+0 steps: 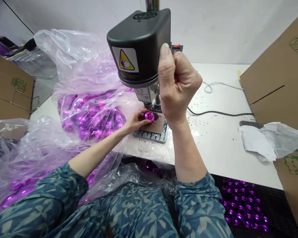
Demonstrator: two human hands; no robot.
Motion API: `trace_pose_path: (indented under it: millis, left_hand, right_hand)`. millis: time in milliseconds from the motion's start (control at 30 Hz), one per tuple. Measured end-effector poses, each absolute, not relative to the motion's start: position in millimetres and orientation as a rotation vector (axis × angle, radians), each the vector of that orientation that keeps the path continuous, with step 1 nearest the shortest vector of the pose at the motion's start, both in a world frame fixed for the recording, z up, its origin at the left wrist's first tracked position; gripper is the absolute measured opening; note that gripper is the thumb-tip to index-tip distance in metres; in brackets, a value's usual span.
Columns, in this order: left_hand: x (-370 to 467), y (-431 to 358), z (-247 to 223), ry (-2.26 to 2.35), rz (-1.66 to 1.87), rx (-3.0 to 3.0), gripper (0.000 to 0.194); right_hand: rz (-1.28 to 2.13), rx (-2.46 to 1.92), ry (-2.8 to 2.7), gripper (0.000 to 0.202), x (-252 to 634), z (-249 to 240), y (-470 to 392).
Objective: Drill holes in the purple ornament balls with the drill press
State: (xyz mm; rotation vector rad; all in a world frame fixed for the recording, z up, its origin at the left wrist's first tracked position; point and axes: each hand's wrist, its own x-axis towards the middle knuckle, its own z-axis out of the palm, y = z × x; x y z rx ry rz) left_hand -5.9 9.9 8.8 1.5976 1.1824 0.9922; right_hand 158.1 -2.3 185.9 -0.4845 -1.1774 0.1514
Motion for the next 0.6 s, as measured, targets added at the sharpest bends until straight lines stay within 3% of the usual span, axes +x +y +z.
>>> trace_pose_path:
  millis: [233, 600]
  left_hand:
    - [8, 3, 4, 1.293, 1.013, 1.805, 0.059]
    - [18, -5, -5, 1.268, 1.08, 1.655, 0.058]
  right_hand:
    - [0.141, -0.495, -1.187, 0.067, 159, 185, 0]
    - [0.111, -0.475, -1.206, 0.06, 161, 175, -11]
